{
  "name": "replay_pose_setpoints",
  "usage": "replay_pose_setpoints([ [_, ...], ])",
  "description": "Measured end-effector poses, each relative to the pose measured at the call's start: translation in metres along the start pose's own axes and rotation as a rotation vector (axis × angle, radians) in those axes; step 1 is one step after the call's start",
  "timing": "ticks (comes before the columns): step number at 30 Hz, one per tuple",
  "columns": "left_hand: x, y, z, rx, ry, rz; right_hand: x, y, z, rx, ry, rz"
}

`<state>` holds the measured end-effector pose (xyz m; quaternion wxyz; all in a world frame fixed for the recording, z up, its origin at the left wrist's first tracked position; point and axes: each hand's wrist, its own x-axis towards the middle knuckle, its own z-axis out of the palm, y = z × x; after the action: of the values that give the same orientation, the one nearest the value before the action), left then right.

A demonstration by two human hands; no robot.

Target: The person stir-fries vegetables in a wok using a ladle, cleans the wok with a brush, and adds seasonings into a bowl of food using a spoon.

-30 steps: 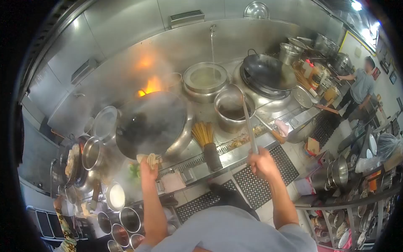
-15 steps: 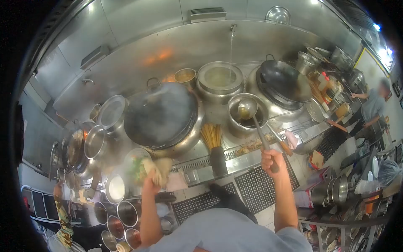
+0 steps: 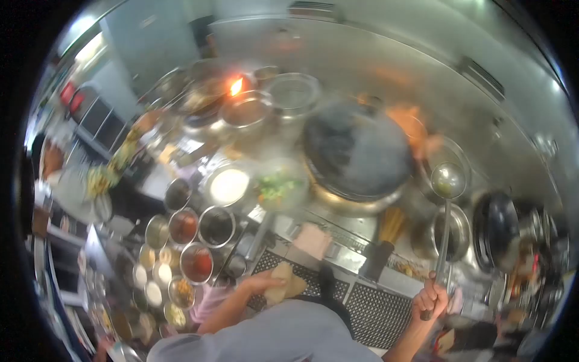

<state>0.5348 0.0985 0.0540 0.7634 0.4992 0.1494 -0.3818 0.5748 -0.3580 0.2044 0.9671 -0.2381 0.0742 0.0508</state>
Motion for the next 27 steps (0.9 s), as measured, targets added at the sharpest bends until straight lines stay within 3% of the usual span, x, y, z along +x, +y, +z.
replay_pose_setpoints([
  [5,-0.006,-0.02,-0.02,0.036,-0.024,0.204,0.071,0.047,0.011,-0.062,-0.095,0.173],
  [8,-0.06,-0.008,-0.013,0.05,0.02,0.116,0.123,0.083,-0.022,-0.322,0.024,0.266],
  [10,-0.073,-0.041,-0.029,-0.022,0.079,0.176,0.147,0.121,-0.027,-0.683,0.196,0.267],
  [12,-0.086,-0.075,-0.04,-0.159,0.132,0.218,0.159,0.158,-0.024,-1.228,0.16,0.098],
  [15,-0.111,-0.121,-0.056,-0.405,0.219,0.285,0.157,0.19,-0.007,-0.865,0.099,0.084],
  [18,-0.145,-0.144,-0.059,-0.562,0.346,0.313,0.139,0.227,0.044,-0.562,-0.002,0.335],
  [22,-0.174,-0.163,-0.055,-0.659,0.521,0.201,0.133,0.258,0.043,0.139,-0.382,0.834],
  [25,-0.172,-0.193,-0.068,-0.441,0.552,0.108,0.086,0.293,0.074,0.171,-0.332,1.04],
  [27,-0.161,-0.224,-0.072,-0.238,0.689,0.18,0.077,0.307,0.089,-0.048,-0.431,1.19],
])
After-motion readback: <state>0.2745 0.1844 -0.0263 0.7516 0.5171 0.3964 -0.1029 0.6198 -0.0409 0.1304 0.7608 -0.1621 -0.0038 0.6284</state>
